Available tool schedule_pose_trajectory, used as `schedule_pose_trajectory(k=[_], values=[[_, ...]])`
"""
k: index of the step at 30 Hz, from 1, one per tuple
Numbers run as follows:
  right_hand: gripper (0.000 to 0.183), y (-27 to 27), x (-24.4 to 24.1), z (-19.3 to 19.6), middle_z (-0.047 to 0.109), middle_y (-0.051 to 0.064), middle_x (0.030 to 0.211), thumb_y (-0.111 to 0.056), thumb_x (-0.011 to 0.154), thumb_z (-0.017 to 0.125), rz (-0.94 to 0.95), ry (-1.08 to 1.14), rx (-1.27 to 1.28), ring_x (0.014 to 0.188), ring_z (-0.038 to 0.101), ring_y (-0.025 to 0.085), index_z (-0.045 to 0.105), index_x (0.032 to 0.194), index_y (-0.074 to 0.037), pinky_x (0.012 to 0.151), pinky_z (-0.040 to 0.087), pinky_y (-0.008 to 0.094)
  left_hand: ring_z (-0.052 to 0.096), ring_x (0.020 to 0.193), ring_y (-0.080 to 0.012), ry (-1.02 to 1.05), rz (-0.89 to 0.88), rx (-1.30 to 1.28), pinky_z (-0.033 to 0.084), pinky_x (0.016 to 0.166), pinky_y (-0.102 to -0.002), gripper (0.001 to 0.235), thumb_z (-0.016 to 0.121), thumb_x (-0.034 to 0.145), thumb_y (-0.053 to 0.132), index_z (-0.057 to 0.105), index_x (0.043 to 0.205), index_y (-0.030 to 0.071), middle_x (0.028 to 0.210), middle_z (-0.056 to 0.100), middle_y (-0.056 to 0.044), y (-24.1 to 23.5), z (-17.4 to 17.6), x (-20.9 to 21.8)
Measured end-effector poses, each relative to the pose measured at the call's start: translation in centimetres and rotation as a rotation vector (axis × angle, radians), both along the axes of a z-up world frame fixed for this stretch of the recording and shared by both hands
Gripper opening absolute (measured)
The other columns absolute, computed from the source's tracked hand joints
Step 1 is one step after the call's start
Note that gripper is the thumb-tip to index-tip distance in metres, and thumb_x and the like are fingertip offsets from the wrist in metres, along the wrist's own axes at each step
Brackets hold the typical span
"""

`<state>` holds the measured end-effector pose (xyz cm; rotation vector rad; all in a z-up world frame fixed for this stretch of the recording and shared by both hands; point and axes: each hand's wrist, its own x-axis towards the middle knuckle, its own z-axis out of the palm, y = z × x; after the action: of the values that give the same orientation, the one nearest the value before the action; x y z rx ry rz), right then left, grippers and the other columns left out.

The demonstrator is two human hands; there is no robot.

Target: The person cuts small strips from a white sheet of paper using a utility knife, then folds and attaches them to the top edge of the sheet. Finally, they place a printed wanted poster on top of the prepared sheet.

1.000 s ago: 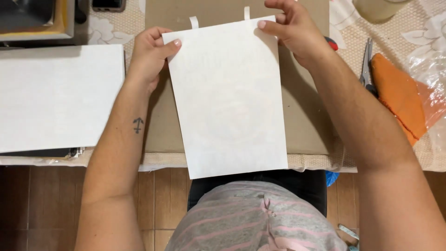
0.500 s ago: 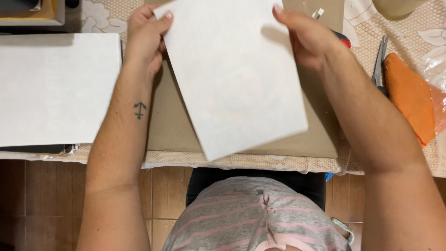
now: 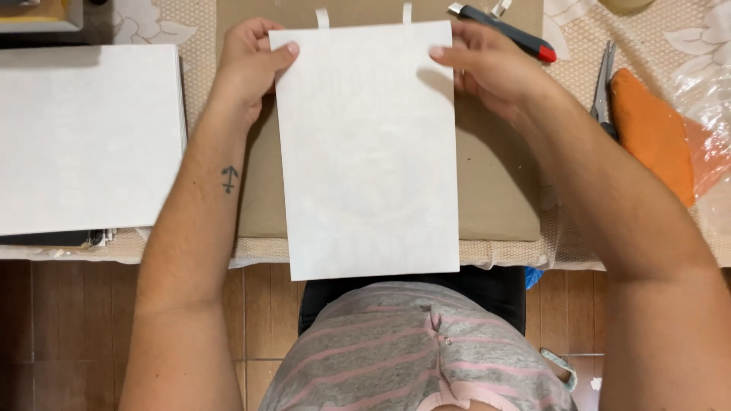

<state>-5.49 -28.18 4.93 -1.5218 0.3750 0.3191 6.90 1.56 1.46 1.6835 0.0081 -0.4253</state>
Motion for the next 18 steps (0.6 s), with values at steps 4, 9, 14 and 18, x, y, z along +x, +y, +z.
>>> schedule_pose_trajectory(k=[4, 9, 14, 18], values=[[0.006, 0.1, 5.6, -0.6, 0.073, -0.011, 0.093, -0.018, 0.09, 0.075, -0.026, -0.096, -0.43, 0.088, 0.068, 0.001, 0.075, 0.094, -0.022, 0.082, 0.054, 0.015, 0.074, 0.075, -0.0095, -0.174, 0.012, -0.018, 0.063, 0.062, -0.025, 0.016, 0.071, 0.094, 0.002, 0.061, 0.103, 0.011, 0.086, 0.077, -0.001, 0.4, -1.1, 0.2], [0.007, -0.3, 7.8, -2.5, 0.068, -0.011, 0.093, -0.017, 0.091, 0.071, 0.037, -0.135, -0.653, 0.09, 0.06, 0.003, 0.069, 0.091, -0.023, 0.081, 0.045, 0.019, 0.043, 0.105, -0.0276, -0.807, 0.005, 0.918, 0.036, 0.091, -0.039, 0.047, 0.08, 0.089, 0.028, 0.056, 0.127, 0.012, 0.115, 0.05, -0.012, -1.9, 0.9, -2.1], [0.009, 0.3, 7.9, -4.1, 0.07, -0.002, 0.094, -0.006, 0.089, 0.068, 0.015, -0.292, -0.693, 0.087, 0.064, 0.01, 0.067, 0.09, -0.016, 0.075, 0.049, 0.025, 0.048, 0.132, -0.0493, -1.193, -0.304, 0.708, 0.042, 0.111, -0.051, 0.054, 0.09, 0.078, 0.006, 0.059, 0.12, -0.008, 0.153, 0.031, -0.027, -8.7, -3.1, -3.9], [0.017, -1.3, 8.8, -7.1, 0.073, 0.003, 0.097, -0.004, 0.082, 0.072, 0.013, -0.622, -0.891, 0.089, 0.066, 0.018, 0.071, 0.097, -0.01, 0.078, 0.048, 0.032, 0.034, 0.143, -0.0378, -1.145, -0.449, 0.937, 0.028, 0.118, -0.048, 0.066, 0.062, 0.102, 0.049, 0.049, 0.141, -0.003, 0.152, 0.04, -0.023, -11.0, -4.2, -5.1]])
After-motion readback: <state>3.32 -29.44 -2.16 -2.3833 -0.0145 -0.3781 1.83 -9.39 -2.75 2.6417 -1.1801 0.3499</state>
